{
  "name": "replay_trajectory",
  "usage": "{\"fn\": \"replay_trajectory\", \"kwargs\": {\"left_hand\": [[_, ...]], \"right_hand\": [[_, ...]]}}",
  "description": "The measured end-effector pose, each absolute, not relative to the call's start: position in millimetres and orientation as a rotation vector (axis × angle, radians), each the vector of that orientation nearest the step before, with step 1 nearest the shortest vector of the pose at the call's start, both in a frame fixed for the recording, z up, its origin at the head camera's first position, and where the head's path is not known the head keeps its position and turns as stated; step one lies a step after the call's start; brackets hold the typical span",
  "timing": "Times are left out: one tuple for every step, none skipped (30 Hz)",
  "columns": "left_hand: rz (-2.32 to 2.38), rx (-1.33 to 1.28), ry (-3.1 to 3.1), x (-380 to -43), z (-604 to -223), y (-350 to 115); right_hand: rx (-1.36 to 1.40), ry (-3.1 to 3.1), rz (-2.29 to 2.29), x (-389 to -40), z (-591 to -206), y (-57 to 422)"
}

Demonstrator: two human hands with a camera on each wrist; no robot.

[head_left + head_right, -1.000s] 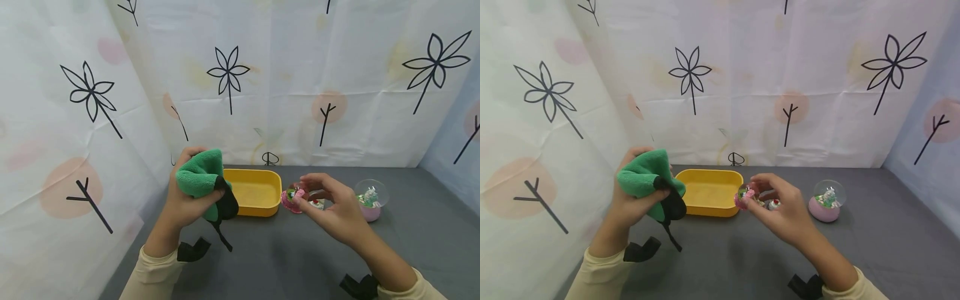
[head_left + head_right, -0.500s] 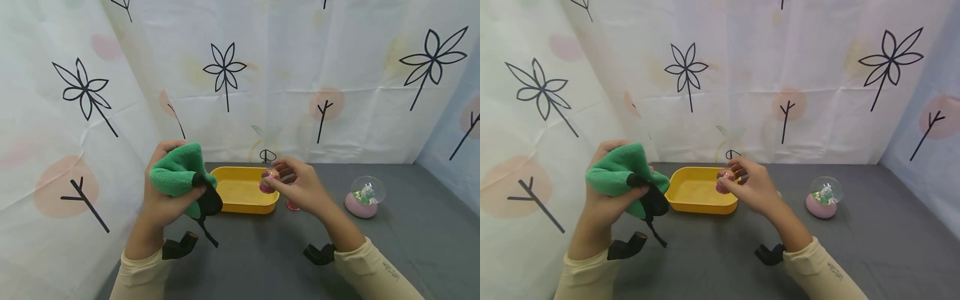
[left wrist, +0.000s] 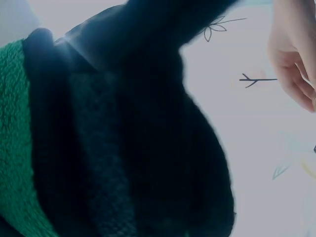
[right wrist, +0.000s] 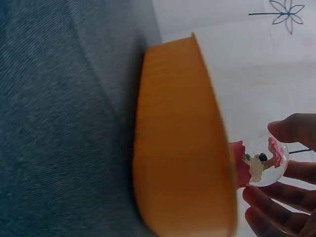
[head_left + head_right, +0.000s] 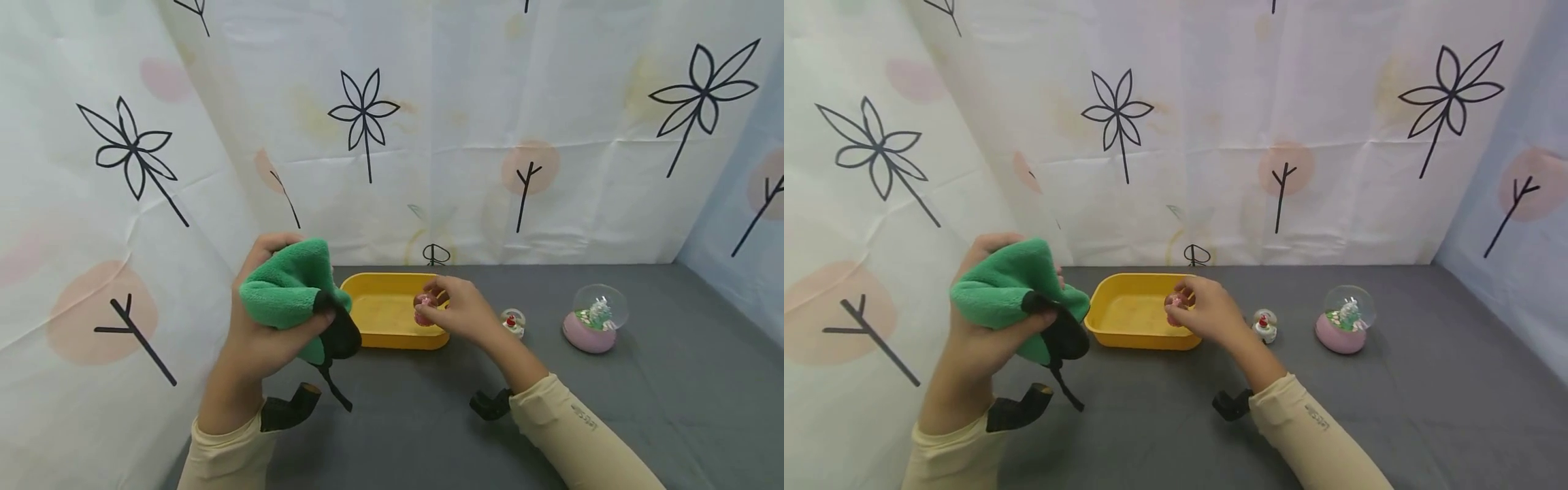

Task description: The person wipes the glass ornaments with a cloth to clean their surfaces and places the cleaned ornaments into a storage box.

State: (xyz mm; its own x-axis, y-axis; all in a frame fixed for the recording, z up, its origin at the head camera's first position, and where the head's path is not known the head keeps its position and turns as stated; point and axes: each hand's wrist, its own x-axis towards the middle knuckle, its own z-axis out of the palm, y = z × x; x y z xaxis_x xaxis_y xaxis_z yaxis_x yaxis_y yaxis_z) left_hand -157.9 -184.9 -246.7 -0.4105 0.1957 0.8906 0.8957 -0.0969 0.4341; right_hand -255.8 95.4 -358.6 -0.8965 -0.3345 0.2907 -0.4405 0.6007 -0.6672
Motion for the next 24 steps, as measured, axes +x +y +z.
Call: {"fn": "replay_trajectory", "kwargs": {"left_hand": [[-1.551, -1.204, -1.607, -158, -247, -184], [-1.542, -1.201, -1.618, -159, -248, -184], [-1.532, -1.198, -1.626, -159, -248, -183], [-1.517, -1.190, -1.634, -159, -248, -183], [-1.504, -1.185, -1.639, -159, -249, -183], [-1.496, -1.183, -1.640, -160, -249, -183], [-1.492, -1.183, -1.640, -160, -249, -183], [-1.489, -1.184, -1.639, -160, -249, -183], [-1.489, -1.187, -1.638, -160, -248, -183], [-1.490, -1.191, -1.636, -161, -248, -183], [-1.490, -1.194, -1.635, -161, -248, -183], [-1.491, -1.197, -1.633, -161, -248, -183], [-1.492, -1.201, -1.631, -161, -248, -183], [-1.493, -1.204, -1.630, -161, -248, -182], [-1.495, -1.208, -1.628, -161, -248, -182], [-1.499, -1.212, -1.625, -161, -248, -182], [-1.501, -1.214, -1.623, -161, -248, -182], [-1.504, -1.216, -1.621, -161, -248, -182], [-1.505, -1.217, -1.620, -161, -248, -182], [-1.506, -1.216, -1.620, -161, -248, -182], [-1.508, -1.216, -1.620, -161, -248, -182], [-1.506, -1.214, -1.622, -161, -248, -182], [-1.505, -1.213, -1.625, -161, -249, -182], [-1.504, -1.211, -1.630, -161, -249, -182]], "right_hand": [[0.650, -2.700, 1.159, -257, -361, 95], [0.648, -2.710, 1.137, -258, -364, 95], [0.647, -2.720, 1.115, -259, -366, 95], [0.646, -2.727, 1.099, -260, -368, 95], [0.648, -2.732, 1.081, -260, -370, 95], [0.648, -2.735, 1.066, -261, -371, 94], [0.646, -2.738, 1.053, -261, -372, 94], [0.643, -2.739, 1.038, -261, -373, 94], [0.641, -2.740, 1.023, -262, -374, 95], [0.639, -2.741, 1.010, -262, -375, 95], [0.640, -2.742, 0.995, -262, -375, 95], [0.642, -2.743, 0.978, -262, -376, 95], [0.642, -2.743, 0.960, -262, -376, 95], [0.642, -2.741, 0.941, -262, -376, 95], [0.642, -2.741, 0.923, -263, -376, 96], [0.646, -2.739, 0.906, -263, -377, 96], [0.647, -2.738, 0.887, -263, -377, 96], [0.649, -2.737, 0.867, -264, -378, 96], [0.653, -2.735, 0.852, -264, -379, 96], [0.661, -2.730, 0.834, -265, -380, 96], [0.667, -2.728, 0.818, -266, -381, 96], [0.674, -2.725, 0.804, -266, -382, 96], [0.676, -2.725, 0.794, -267, -383, 95], [0.678, -2.723, 0.785, -267, -384, 95]]}}
